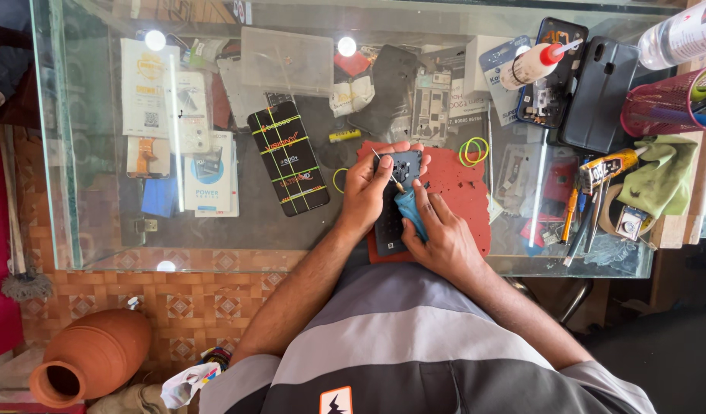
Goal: The person works on a black smartphone back cover, using a blue soldering iron to heat the camera module area and a small metal tool to pry and remove the camera assembly. The person then handles the camera module and the back cover separately, appearing to clean or adjust the components.
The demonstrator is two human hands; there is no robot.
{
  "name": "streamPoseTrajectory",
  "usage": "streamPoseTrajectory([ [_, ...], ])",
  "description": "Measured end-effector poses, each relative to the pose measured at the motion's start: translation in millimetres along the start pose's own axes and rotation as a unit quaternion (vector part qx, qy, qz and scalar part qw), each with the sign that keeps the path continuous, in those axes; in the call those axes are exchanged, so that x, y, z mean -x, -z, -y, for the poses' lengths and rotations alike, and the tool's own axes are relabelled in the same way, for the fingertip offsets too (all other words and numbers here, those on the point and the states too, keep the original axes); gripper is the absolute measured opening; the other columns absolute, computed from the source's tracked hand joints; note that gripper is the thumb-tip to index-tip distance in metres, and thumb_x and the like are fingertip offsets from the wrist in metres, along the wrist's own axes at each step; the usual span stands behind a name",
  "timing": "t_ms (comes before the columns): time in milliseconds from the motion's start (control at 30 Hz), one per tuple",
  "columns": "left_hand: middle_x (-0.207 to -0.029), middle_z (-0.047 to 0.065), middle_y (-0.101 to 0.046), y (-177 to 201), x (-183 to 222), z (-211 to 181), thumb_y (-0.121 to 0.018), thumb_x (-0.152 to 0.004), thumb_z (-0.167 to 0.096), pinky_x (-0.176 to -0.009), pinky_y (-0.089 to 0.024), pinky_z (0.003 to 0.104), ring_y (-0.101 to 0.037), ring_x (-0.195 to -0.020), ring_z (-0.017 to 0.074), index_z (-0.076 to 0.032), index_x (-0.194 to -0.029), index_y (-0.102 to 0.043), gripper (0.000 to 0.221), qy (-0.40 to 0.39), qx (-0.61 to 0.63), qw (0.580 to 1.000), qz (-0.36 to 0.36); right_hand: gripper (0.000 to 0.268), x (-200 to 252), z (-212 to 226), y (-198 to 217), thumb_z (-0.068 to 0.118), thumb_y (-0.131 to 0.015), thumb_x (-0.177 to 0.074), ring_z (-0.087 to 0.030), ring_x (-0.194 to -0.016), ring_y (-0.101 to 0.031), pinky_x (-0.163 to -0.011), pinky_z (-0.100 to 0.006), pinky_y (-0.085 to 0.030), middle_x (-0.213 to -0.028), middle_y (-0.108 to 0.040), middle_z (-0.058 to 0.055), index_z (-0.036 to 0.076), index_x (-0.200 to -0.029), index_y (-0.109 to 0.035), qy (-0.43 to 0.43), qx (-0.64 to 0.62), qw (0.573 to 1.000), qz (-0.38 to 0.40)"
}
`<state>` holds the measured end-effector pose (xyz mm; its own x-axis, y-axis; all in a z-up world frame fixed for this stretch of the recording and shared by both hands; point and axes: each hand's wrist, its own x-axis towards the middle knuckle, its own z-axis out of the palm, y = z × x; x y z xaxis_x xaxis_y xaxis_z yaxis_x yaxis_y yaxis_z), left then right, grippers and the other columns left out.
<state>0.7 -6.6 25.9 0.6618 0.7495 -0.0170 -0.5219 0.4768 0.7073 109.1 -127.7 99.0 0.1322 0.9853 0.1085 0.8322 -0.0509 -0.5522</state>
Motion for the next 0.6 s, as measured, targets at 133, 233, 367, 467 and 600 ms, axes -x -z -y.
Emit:
streamPoseTrajectory([
  [133, -0.125, 0.023, -0.070, -1, 0, 2, -0.052, -0.112, -0.020, -0.096, -0.063, 0.041, -0.072, -0.110, 0.0300, 0.010, -0.130, -0.059, 0.035, -0.008, -0.023, 0.999, -0.040, 0.066, -1, 0, -2, 0.014, -0.071, -0.090, -0.035, -0.075, -0.066, -0.062, -0.042, -0.056, -0.103, -0.062, -0.021, -0.009, -0.146, -0.046, 0.003, 0.008, 1.000, 0.000],
  [233, -0.116, 0.020, -0.074, -2, 0, 1, -0.057, -0.110, -0.019, -0.091, -0.063, 0.038, -0.075, -0.102, 0.0266, 0.009, -0.124, -0.064, 0.033, -0.027, -0.053, 0.996, -0.067, 0.066, -2, 0, -3, 0.014, -0.072, -0.088, -0.036, -0.074, -0.067, -0.061, -0.042, -0.056, -0.106, -0.063, -0.023, -0.009, -0.145, -0.047, 0.008, 0.016, 1.000, -0.009],
  [367, -0.104, 0.018, -0.078, -1, 2, 6, -0.064, -0.107, -0.018, -0.085, -0.062, 0.032, -0.075, -0.093, 0.0195, 0.010, -0.117, -0.071, 0.031, -0.048, -0.161, 0.979, -0.115, 0.067, 0, -2, -4, 0.014, -0.071, -0.088, -0.038, -0.076, -0.068, -0.061, -0.043, -0.056, -0.107, -0.063, -0.025, -0.009, -0.145, -0.047, 0.003, 0.008, 1.000, -0.021],
  [467, -0.105, 0.018, -0.079, 3, 0, 13, -0.068, -0.105, -0.017, -0.084, -0.059, 0.030, -0.072, -0.092, 0.0148, 0.010, -0.115, -0.074, 0.029, -0.054, -0.209, 0.967, -0.132, 0.064, 4, -9, -5, 0.014, -0.070, -0.091, -0.037, -0.084, -0.070, -0.069, -0.043, -0.058, -0.108, -0.064, -0.023, -0.007, -0.147, -0.047, -0.015, -0.068, 0.997, -0.033],
  [600, -0.113, 0.017, -0.078, 5, -6, 6, -0.063, -0.108, -0.016, -0.091, -0.059, 0.030, -0.073, -0.100, 0.0169, 0.008, -0.117, -0.072, 0.027, -0.022, -0.082, 0.987, -0.138, 0.061, 4, -20, 5, 0.012, -0.067, -0.095, -0.037, -0.094, -0.070, -0.079, -0.044, -0.058, -0.113, -0.064, -0.022, -0.005, -0.150, -0.046, -0.035, -0.079, 0.992, -0.095],
])
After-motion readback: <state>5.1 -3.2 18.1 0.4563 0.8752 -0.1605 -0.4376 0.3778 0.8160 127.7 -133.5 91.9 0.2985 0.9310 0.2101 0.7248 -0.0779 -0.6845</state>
